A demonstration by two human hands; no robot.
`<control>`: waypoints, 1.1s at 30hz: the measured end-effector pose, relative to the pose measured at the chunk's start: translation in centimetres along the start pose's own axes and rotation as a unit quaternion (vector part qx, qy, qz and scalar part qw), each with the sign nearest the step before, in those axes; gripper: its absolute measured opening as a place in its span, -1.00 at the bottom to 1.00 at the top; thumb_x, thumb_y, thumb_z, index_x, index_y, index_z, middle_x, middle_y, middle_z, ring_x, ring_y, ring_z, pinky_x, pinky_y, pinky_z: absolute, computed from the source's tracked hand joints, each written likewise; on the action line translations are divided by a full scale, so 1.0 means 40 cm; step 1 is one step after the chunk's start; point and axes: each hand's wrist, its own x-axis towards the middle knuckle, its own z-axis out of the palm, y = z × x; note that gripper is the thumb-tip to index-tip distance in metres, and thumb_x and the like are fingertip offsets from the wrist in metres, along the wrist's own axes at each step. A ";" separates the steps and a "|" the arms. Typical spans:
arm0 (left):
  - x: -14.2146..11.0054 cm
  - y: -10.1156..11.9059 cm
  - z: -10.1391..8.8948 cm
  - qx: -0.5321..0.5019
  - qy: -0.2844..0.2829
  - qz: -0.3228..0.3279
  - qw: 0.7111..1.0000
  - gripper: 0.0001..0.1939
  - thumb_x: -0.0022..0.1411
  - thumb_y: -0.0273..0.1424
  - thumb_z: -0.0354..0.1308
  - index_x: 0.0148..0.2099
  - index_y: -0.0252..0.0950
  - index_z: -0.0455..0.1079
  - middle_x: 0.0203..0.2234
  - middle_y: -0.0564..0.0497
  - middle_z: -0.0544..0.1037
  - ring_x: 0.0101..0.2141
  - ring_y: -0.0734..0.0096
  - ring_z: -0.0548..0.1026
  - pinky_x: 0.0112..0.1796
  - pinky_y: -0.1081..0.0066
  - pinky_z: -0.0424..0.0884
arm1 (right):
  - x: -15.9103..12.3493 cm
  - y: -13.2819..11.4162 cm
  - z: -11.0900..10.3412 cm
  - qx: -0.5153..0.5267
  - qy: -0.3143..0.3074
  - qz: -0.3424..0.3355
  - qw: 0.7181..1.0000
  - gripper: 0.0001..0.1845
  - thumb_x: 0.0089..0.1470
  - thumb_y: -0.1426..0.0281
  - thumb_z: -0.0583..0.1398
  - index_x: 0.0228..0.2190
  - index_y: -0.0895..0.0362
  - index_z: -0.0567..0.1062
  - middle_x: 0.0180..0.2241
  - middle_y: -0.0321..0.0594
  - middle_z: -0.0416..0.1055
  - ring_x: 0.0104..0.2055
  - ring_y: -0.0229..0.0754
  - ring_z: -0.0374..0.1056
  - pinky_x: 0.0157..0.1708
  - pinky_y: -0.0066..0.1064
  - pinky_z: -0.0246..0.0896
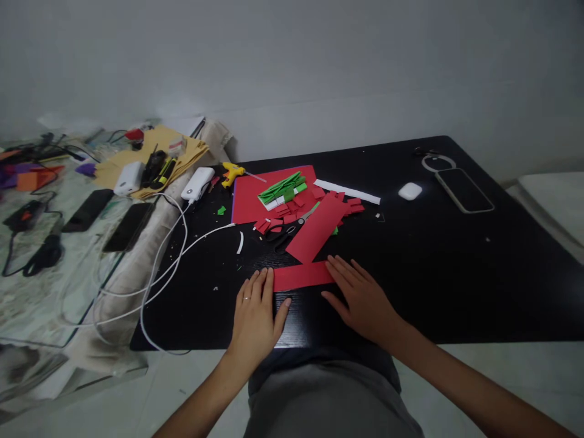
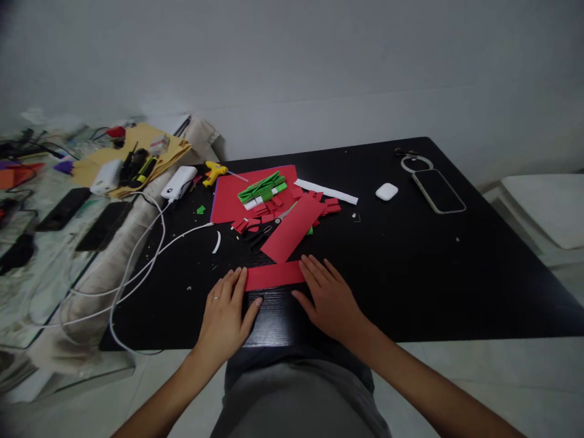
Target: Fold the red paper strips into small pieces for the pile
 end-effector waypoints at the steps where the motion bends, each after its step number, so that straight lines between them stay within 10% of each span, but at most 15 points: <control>1: 0.002 0.001 -0.001 0.000 0.000 0.000 1.000 -0.32 0.44 -0.13 0.03 0.42 -0.47 0.15 0.24 -0.37 0.41 0.25 -0.14 0.35 0.20 -0.08 0.29 | -0.006 0.007 -0.001 -0.008 0.003 0.004 1.000 -0.41 0.39 0.22 0.08 0.30 0.28 0.31 0.32 0.08 0.28 0.37 0.08 0.23 0.33 0.05 0.17; 15: 0.077 0.169 0.016 -0.097 -0.070 0.091 0.989 -0.37 0.39 -0.25 0.09 0.40 -0.43 0.19 0.36 -0.28 0.29 0.34 -0.07 0.26 0.30 -0.06 0.20 | -0.014 0.011 0.018 -0.033 0.023 -0.008 0.999 -0.45 0.38 0.31 0.06 0.26 0.37 0.34 0.31 0.16 0.28 0.36 0.09 0.24 0.30 0.02 0.20; 33: 0.003 -0.006 -0.006 -0.060 -0.049 0.042 0.996 -0.14 0.38 0.03 0.07 0.47 -0.44 0.00 0.36 -0.38 0.25 0.35 -0.10 0.24 0.29 -0.11 0.22 | -0.011 0.013 0.014 -0.023 0.037 0.000 0.999 -0.45 0.39 0.28 0.07 0.27 0.32 0.34 0.30 0.11 0.31 0.34 0.08 0.27 0.29 0.01 0.23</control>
